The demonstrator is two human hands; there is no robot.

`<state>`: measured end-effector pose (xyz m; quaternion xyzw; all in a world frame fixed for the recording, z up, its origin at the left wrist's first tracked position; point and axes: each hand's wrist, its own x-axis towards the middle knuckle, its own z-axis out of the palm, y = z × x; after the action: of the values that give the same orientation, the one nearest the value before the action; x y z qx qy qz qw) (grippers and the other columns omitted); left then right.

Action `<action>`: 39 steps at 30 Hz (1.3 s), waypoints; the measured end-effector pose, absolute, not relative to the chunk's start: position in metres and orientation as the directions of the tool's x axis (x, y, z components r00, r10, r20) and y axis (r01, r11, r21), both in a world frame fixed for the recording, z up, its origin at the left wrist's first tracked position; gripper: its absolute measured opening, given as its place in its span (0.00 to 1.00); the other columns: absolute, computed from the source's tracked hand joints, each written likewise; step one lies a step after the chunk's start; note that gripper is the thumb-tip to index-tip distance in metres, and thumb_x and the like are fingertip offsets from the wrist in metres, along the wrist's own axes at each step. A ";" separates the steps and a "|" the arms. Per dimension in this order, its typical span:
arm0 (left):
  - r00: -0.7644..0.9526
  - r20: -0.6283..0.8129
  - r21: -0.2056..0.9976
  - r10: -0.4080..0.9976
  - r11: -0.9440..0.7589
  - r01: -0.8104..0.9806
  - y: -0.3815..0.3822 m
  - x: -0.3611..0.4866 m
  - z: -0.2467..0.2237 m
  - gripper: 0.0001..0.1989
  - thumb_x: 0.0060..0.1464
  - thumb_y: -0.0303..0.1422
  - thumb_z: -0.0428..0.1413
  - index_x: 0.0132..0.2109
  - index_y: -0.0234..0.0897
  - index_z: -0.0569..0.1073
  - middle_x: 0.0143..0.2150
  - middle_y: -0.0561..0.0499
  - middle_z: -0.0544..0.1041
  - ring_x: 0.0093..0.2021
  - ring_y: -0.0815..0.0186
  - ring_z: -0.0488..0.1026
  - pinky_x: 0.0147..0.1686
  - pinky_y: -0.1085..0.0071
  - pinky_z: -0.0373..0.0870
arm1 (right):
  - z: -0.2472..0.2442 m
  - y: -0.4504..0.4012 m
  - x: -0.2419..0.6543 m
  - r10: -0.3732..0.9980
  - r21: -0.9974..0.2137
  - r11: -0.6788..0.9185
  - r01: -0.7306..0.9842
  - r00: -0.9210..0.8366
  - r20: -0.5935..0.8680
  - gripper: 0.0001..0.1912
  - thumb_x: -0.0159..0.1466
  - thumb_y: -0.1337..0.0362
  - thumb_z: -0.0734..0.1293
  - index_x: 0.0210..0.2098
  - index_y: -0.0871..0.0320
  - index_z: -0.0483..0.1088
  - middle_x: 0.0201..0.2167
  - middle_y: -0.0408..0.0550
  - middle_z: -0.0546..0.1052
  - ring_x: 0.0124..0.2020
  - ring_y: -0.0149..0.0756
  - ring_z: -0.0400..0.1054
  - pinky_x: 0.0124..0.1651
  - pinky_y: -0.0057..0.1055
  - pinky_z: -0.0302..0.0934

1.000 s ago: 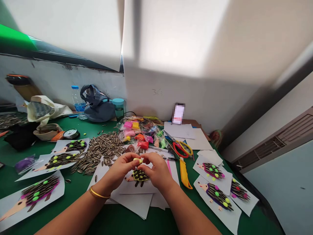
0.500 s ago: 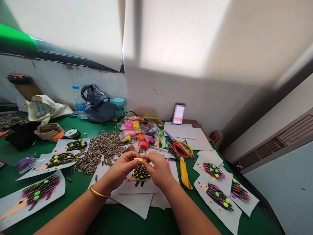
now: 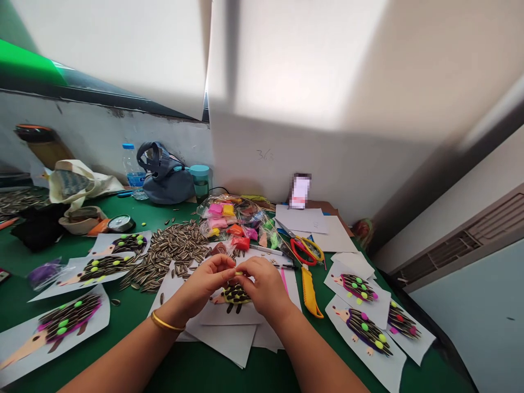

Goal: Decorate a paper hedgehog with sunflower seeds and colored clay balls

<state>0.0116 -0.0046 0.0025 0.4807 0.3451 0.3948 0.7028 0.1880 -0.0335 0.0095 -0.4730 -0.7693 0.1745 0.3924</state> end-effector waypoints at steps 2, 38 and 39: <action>0.482 -0.120 0.930 0.868 0.268 -0.252 -0.005 0.011 0.003 0.16 0.46 0.37 0.67 0.40 0.35 0.73 0.37 0.52 0.74 0.36 0.69 0.71 0.38 0.73 0.66 | 0.008 -0.033 0.189 0.856 -0.616 0.505 0.604 -0.258 0.448 0.03 0.63 0.67 0.67 0.35 0.55 0.74 0.33 0.45 0.76 0.36 0.37 0.68 0.40 0.33 0.60; 0.386 -0.101 0.968 0.917 0.180 -0.174 -0.012 0.016 0.004 0.22 0.54 0.52 0.55 0.38 0.36 0.72 0.30 0.53 0.68 0.28 0.71 0.65 0.22 0.77 0.59 | 0.004 -0.033 0.189 0.895 -0.785 0.422 0.455 -0.067 0.442 0.12 0.67 0.61 0.63 0.46 0.54 0.75 0.40 0.50 0.79 0.42 0.40 0.72 0.45 0.36 0.67; 0.387 -0.115 0.969 0.915 0.189 -0.157 -0.013 0.017 0.004 0.21 0.53 0.52 0.56 0.37 0.36 0.71 0.29 0.54 0.66 0.27 0.71 0.64 0.21 0.78 0.57 | 0.004 -0.034 0.188 0.891 -0.776 0.427 0.465 -0.073 0.447 0.12 0.66 0.62 0.63 0.46 0.54 0.75 0.40 0.50 0.79 0.42 0.40 0.72 0.46 0.37 0.67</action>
<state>0.0166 -0.0125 0.0039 0.4953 0.3823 0.4004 0.6695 0.1876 -0.0338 0.0039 -0.4862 -0.6974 0.2238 0.4766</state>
